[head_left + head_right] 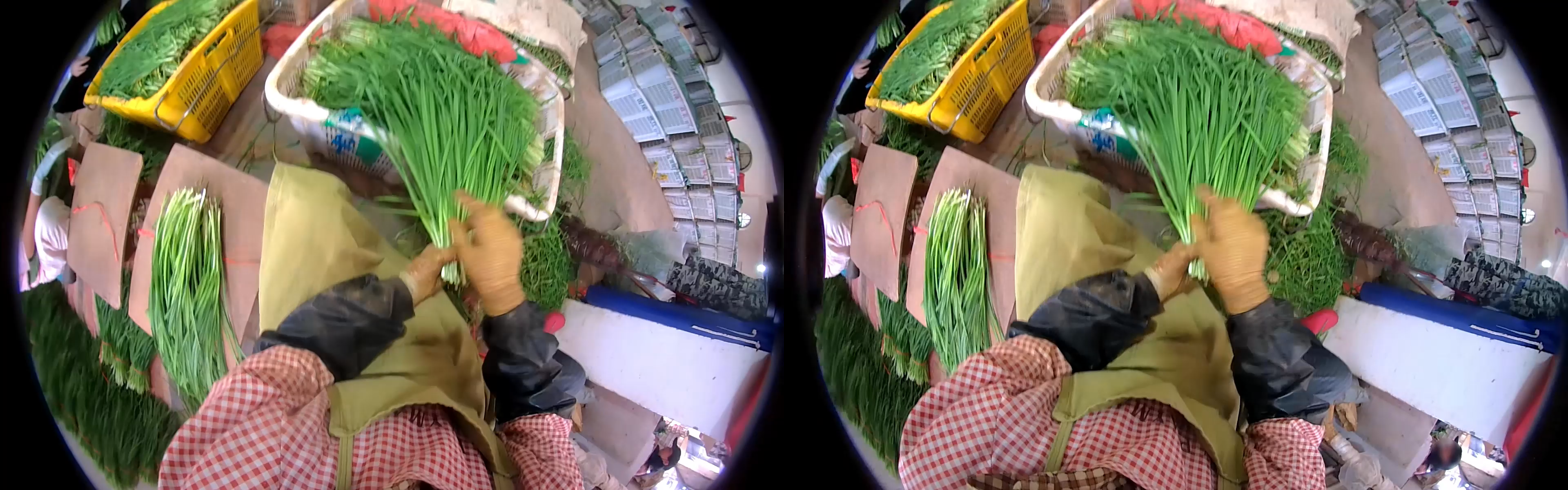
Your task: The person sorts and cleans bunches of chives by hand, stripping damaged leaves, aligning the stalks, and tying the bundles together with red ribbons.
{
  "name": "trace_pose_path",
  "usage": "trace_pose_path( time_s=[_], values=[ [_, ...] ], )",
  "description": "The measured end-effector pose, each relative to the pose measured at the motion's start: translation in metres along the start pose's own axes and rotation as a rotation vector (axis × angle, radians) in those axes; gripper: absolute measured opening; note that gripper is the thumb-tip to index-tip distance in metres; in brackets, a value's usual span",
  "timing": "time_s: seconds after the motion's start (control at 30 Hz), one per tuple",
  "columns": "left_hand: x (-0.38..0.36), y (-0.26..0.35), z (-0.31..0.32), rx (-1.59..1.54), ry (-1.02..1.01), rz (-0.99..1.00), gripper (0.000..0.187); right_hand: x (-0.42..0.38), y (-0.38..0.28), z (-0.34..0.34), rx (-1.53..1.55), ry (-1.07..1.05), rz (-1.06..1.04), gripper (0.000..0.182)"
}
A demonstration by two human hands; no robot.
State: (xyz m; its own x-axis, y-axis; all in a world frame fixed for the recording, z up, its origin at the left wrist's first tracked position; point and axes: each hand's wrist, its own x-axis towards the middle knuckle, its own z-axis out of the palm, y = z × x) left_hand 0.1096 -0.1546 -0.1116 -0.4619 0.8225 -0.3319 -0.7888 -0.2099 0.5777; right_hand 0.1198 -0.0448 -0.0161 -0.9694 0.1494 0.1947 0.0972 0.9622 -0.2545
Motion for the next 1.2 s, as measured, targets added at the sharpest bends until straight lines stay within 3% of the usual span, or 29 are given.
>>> trace_pose_path(
  time_s=[0.07,0.17,0.23,0.3,0.4,0.43,0.5,0.53,0.6,0.63,0.67,0.7,0.77,0.8,0.87,0.93,1.0,1.03,1.07,1.1,1.17,1.2],
  values=[
    [0.002,-0.010,-0.001,0.097,0.075,0.061,0.035,0.016,-0.027,0.009,-0.195,-0.199,-0.123,0.044],
    [0.019,-0.038,-0.026,-0.082,-0.087,0.126,0.040,0.031,-0.024,0.045,-0.286,-0.416,-0.080,0.020],
    [0.014,-0.034,-0.021,-0.180,0.082,0.016,0.038,0.027,-0.024,0.043,-0.193,-0.319,-0.054,0.017],
    [0.016,-0.034,-0.020,-0.340,0.125,-0.068,0.039,0.019,-0.028,0.037,-0.094,-0.240,-0.021,0.018],
    [0.014,-0.046,-0.029,-0.440,0.040,-0.048,0.041,0.007,-0.025,0.036,0.247,-0.293,-0.066,0.022],
    [0.017,-0.053,-0.033,-0.182,-0.041,0.143,0.044,0.005,-0.019,0.033,0.245,-0.290,-0.056,0.022],
    [0.011,-0.048,-0.031,0.077,-0.120,0.323,0.049,0.012,-0.018,0.009,1.405,-0.576,0.560,0.018],
    [0.008,-0.041,-0.030,-0.111,-0.070,0.154,0.045,0.011,-0.013,0.004,1.710,-0.645,0.460,0.012],
    [-0.005,0.007,0.001,-0.306,0.105,-0.108,0.032,0.019,-0.016,-0.014,1.699,-0.570,0.383,0.007],
    [0.002,0.002,-0.006,-0.300,0.019,-0.140,0.032,0.027,0.007,-0.015,1.918,-0.383,0.204,0.007],
    [0.005,0.006,-0.004,-0.336,-0.008,-0.169,0.036,0.035,0.030,-0.017,2.141,-0.221,-0.014,0.010],
    [0.005,0.008,-0.002,-0.375,-0.032,-0.200,0.040,0.037,0.066,-0.030,2.736,-0.274,-0.087,0.018],
    [0.011,-0.002,-0.014,-0.358,-0.083,-0.134,0.041,0.030,0.090,-0.071,2.117,0.364,0.267,0.050],
    [0.005,0.001,-0.009,-0.392,-0.088,-0.129,0.042,0.023,0.100,-0.060,2.112,0.376,0.272,0.050],
    [0.003,0.007,-0.001,-0.426,-0.107,-0.123,0.044,0.011,0.125,-0.030,1.107,0.182,0.934,0.052],
    [0.004,0.006,-0.001,-0.444,-0.087,-0.128,0.045,-0.001,0.095,-0.010,0.866,-0.214,0.919,0.067],
    [0.002,0.006,0.002,-0.403,-0.027,-0.138,0.042,-0.018,0.085,0.038,1.065,-0.286,0.638,0.080],
    [0.002,0.007,0.002,-0.368,0.032,-0.136,0.040,-0.018,0.081,0.060,0.903,-0.383,0.726,0.089],
    [0.011,-0.007,-0.019,-0.279,-0.069,-0.120,0.034,-0.026,0.086,0.099,0.924,-0.344,0.773,0.073],
    [0.007,-0.005,-0.024,-0.313,-0.012,-0.135,0.034,-0.035,0.087,0.109,0.751,-0.303,0.411,0.063],
    [-0.007,0.007,-0.016,-0.245,0.089,-0.148,0.036,-0.052,0.088,0.127,0.203,0.039,-0.232,0.059],
    [-0.003,0.002,-0.019,-0.182,0.108,-0.163,0.036,-0.047,0.088,0.123,0.274,-0.191,-0.099,0.061]
  ],
)
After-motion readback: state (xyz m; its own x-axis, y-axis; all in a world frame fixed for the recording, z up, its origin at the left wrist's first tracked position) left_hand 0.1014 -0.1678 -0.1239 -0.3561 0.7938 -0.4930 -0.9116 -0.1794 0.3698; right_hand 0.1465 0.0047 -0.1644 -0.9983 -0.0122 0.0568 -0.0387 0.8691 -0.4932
